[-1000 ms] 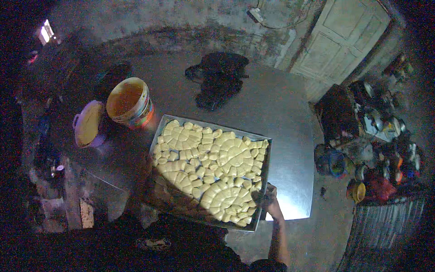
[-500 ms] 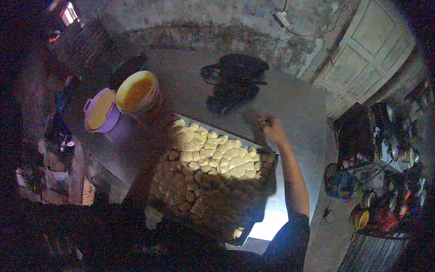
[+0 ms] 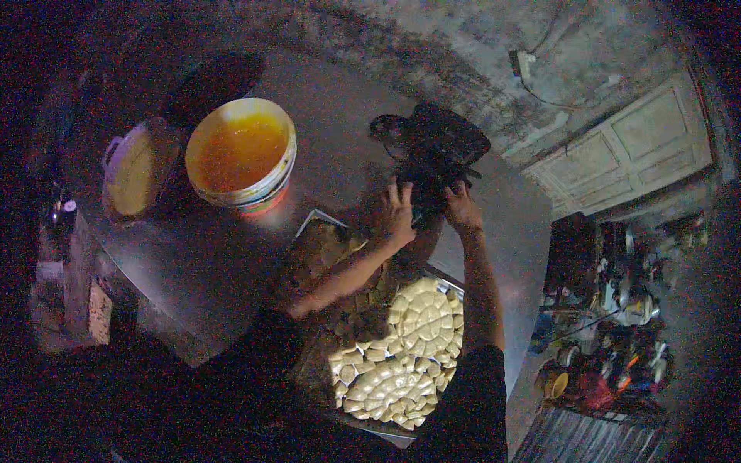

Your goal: The person takes a tray of dough portions, fills each portion with a brown paste by hand from a bucket, and places the filled dough into a loaf pan.

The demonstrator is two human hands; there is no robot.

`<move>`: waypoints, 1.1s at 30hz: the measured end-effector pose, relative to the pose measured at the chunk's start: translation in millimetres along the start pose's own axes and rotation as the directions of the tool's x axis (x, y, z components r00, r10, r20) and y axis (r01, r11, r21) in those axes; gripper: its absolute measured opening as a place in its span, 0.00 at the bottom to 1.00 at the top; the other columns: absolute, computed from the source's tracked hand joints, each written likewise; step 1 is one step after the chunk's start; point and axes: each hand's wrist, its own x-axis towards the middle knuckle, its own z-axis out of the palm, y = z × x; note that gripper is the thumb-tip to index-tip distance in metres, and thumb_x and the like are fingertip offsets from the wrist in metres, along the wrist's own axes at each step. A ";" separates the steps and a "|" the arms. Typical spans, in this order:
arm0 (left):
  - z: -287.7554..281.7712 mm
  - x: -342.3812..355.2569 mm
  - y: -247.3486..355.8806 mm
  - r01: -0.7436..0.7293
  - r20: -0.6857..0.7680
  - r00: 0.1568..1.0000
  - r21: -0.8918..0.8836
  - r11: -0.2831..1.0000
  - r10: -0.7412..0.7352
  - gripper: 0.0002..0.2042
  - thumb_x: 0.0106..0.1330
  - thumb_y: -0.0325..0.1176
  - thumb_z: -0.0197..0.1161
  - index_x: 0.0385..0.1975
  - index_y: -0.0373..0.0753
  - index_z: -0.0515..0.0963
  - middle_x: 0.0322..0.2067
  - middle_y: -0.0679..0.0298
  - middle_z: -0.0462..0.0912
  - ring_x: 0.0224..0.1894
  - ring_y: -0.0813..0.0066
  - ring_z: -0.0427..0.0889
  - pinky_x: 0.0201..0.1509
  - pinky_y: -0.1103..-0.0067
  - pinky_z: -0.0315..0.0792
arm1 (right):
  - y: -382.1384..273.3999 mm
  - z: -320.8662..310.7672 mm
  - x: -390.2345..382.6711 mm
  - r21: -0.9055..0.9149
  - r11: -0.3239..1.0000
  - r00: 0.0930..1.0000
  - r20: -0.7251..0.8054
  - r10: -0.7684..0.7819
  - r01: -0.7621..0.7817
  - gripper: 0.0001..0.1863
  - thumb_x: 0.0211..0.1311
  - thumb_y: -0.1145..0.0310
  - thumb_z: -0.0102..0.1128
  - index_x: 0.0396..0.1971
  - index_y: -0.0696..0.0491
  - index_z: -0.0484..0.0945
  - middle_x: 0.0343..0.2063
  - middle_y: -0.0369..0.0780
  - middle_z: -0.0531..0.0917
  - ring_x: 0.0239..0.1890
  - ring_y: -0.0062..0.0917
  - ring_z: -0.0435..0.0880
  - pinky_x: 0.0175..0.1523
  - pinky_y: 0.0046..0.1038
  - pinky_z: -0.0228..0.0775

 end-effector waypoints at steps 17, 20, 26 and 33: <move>-102.6 103.3 -112.6 -0.282 0.325 0.925 0.242 0.928 0.197 0.65 0.24 0.33 0.84 0.70 0.48 0.49 0.70 0.48 0.45 0.67 0.38 0.59 0.67 0.51 0.62 | -119.5 -9.2 62.1 0.147 0.981 0.987 0.113 0.113 -0.129 0.31 0.61 0.74 0.52 0.66 0.41 0.65 0.65 0.53 0.66 0.43 0.47 0.85 0.46 0.43 0.80; -134.4 130.6 -118.1 -0.361 0.406 0.892 0.373 0.855 0.199 0.64 0.26 0.33 0.85 0.70 0.52 0.50 0.72 0.55 0.47 0.68 0.40 0.59 0.70 0.53 0.58 | -147.1 -9.8 74.3 0.257 0.963 0.988 -0.105 0.117 -0.087 0.27 0.55 0.61 0.64 0.56 0.48 0.72 0.53 0.57 0.73 0.44 0.55 0.81 0.47 0.48 0.77; -152.3 180.8 -124.9 -0.600 0.606 0.745 0.425 0.678 0.279 0.65 0.24 0.33 0.85 0.70 0.52 0.50 0.71 0.58 0.51 0.67 0.42 0.61 0.70 0.56 0.59 | -187.7 -16.7 90.1 0.394 0.903 0.966 -0.114 0.233 -0.171 0.22 0.53 0.64 0.65 0.48 0.51 0.73 0.45 0.51 0.76 0.39 0.51 0.83 0.42 0.46 0.79; -186.3 198.3 -155.9 -0.693 0.708 0.671 0.492 0.527 0.222 0.69 0.21 0.40 0.86 0.71 0.48 0.46 0.71 0.47 0.49 0.70 0.45 0.57 0.72 0.53 0.52 | -243.8 -40.1 121.6 0.421 0.891 0.966 -0.104 0.236 -0.172 0.17 0.56 0.73 0.59 0.47 0.55 0.74 0.47 0.52 0.77 0.38 0.48 0.85 0.41 0.43 0.81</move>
